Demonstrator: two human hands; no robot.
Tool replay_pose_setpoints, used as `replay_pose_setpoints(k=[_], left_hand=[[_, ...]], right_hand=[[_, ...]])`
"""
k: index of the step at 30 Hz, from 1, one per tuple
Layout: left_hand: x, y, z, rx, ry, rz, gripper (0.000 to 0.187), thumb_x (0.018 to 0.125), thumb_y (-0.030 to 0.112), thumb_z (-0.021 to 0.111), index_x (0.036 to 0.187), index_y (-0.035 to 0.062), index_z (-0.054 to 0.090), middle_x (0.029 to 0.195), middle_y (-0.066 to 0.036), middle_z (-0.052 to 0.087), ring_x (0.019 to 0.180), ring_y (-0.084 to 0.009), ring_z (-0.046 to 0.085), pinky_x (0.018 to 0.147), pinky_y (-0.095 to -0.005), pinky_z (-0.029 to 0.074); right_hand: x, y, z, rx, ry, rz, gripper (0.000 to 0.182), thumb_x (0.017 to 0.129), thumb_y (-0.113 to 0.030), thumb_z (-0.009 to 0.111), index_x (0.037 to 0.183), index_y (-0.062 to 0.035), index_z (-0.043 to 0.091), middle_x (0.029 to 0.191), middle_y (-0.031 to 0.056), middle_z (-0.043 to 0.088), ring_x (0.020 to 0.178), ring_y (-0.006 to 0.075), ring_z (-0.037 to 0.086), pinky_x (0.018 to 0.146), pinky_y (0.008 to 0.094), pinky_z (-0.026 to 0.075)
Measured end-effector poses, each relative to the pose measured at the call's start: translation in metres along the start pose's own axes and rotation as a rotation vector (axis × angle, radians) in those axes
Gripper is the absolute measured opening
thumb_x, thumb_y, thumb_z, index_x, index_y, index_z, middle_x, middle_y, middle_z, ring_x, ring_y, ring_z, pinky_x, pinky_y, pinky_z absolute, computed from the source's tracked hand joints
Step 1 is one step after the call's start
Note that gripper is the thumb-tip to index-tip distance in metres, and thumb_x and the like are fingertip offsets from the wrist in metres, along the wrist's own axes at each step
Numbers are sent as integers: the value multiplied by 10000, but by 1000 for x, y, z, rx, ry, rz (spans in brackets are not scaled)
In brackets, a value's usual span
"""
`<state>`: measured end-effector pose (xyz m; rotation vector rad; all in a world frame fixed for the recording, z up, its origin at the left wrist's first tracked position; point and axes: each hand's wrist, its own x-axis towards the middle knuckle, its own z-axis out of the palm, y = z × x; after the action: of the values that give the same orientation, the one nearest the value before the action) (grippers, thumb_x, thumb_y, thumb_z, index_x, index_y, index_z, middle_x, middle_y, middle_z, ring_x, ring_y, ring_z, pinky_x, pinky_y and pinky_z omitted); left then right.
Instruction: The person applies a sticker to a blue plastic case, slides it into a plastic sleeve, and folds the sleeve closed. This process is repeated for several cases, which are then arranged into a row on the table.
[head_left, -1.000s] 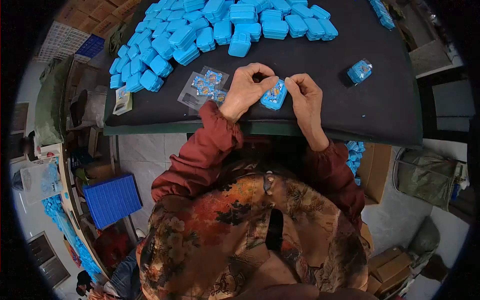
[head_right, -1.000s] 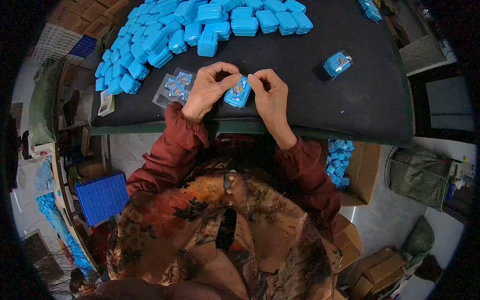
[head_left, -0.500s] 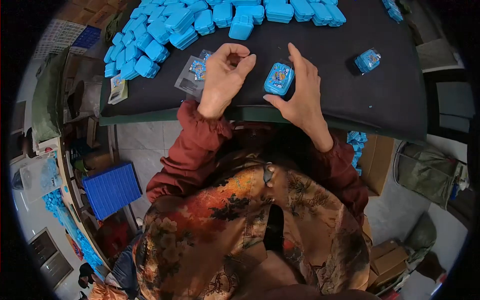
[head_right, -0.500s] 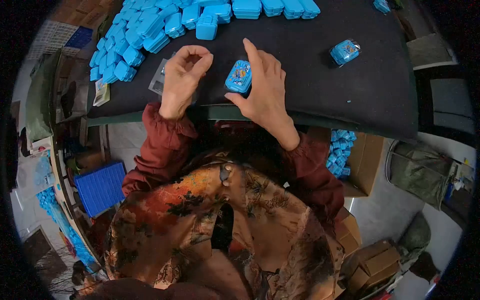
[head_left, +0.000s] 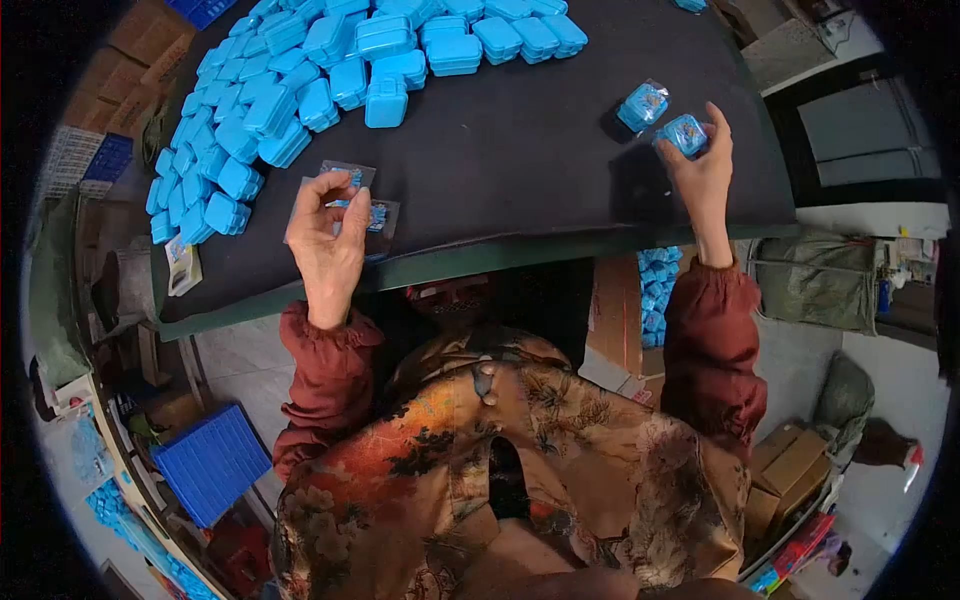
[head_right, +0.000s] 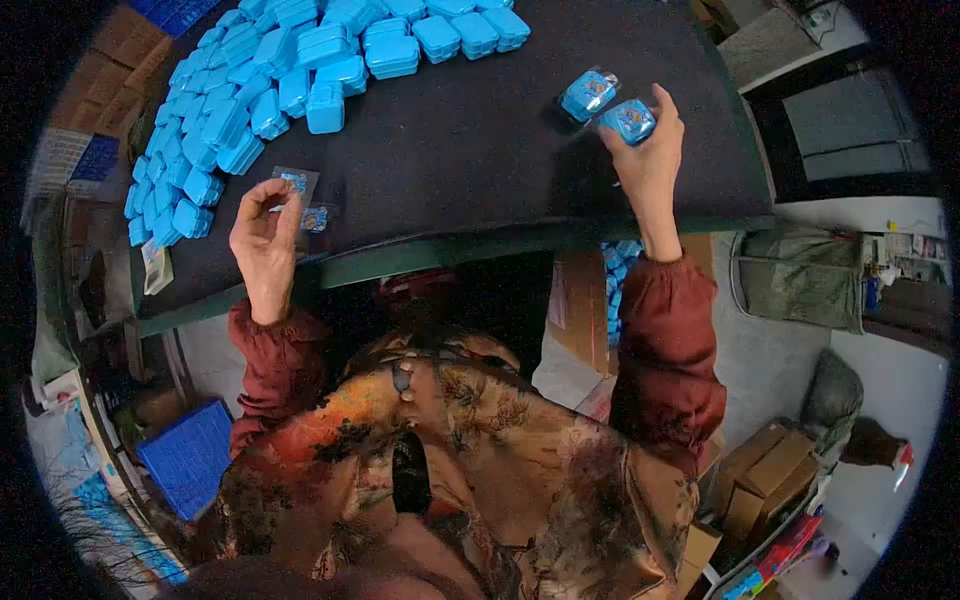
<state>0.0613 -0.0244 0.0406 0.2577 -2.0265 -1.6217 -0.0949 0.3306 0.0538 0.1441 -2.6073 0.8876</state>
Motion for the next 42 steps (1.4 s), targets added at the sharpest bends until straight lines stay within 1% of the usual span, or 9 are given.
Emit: replay_pose_setpoints(k=[8, 12, 15, 20, 23, 30, 36, 38, 42], left_hand=[[-14, -16, -5, 36, -12, -50, 246, 815, 20, 635, 1041, -20, 545, 942, -70, 554, 802, -107, 528, 660, -230, 447], [-18, -16, -4, 219, 25, 128, 250, 801, 21, 639, 1030, 3, 540, 991, -87, 549, 848, -172, 540, 668, -263, 458], [-21, -12, -1, 319, 43, 170, 256, 791, 19, 640, 1026, 11, 539, 1000, -105, 547, 873, -214, 544, 688, -294, 460], [-22, 1, -8, 529, 59, 247, 277, 778, 4, 633, 1039, 6, 541, 1030, -150, 542, 935, -307, 531, 770, -361, 441], [-28, -2, -11, 603, 67, 281, 315, 774, 0, 633, 1072, -4, 533, 1064, -180, 519, 973, -319, 514, 798, -366, 432], [-44, -19, -3, 824, -19, 391, 306, 765, 11, 595, 1061, -20, 523, 1068, -176, 509, 1001, -343, 471, 881, -437, 360], [-46, -31, -6, 915, -21, 446, 224, 869, 45, 485, 1068, -43, 540, 1099, -199, 505, 991, -358, 475, 835, -463, 372], [-46, -35, -8, 972, -25, 435, 245, 783, 2, 498, 1017, -48, 555, 1013, -191, 533, 930, -369, 489, 826, -459, 388], [-46, -34, -7, 1032, -53, 344, 247, 806, 65, 438, 982, -40, 575, 985, -192, 537, 910, -365, 495, 804, -458, 400]], right_hand=[[10, 25, 17, 11, -183, -56, 996, 593, -282, 843, 1379, -61, 273, 1294, 259, 361, 1193, 403, 389, 954, 474, 383], [26, 23, 15, -148, -233, -179, 1061, 593, -386, 835, 1402, -75, 224, 1350, 259, 306, 1226, 430, 336, 960, 507, 370], [36, 19, 25, -230, -278, -255, 1010, 634, -441, 796, 1392, -64, 245, 1348, 253, 332, 1214, 436, 354, 950, 508, 377], [34, 4, 34, -250, -257, -45, 849, 669, -417, 770, 1313, -17, 386, 1152, 243, 531, 1052, 367, 520, 857, 430, 452], [32, 12, 36, -251, -165, -54, 815, 661, -403, 775, 1278, -2, 424, 1107, 232, 557, 970, 344, 561, 823, 401, 468], [120, 56, 8, -247, 40, 157, 874, 667, -392, 759, 1317, 21, 347, 1020, 254, 611, 945, 350, 613, 798, 414, 480], [226, 112, 32, -301, 156, 217, 792, 672, -392, 754, 1274, 0, 420, 1084, 197, 607, 985, 349, 591, 816, 411, 474], [253, 123, 48, -292, 161, 219, 772, 681, -392, 749, 1266, -2, 431, 1107, 187, 597, 1007, 347, 579, 823, 411, 470], [299, 146, 70, -374, 193, 260, 663, 719, -408, 720, 1194, -9, 488, 1132, 199, 564, 1041, 366, 534, 832, 439, 449]])
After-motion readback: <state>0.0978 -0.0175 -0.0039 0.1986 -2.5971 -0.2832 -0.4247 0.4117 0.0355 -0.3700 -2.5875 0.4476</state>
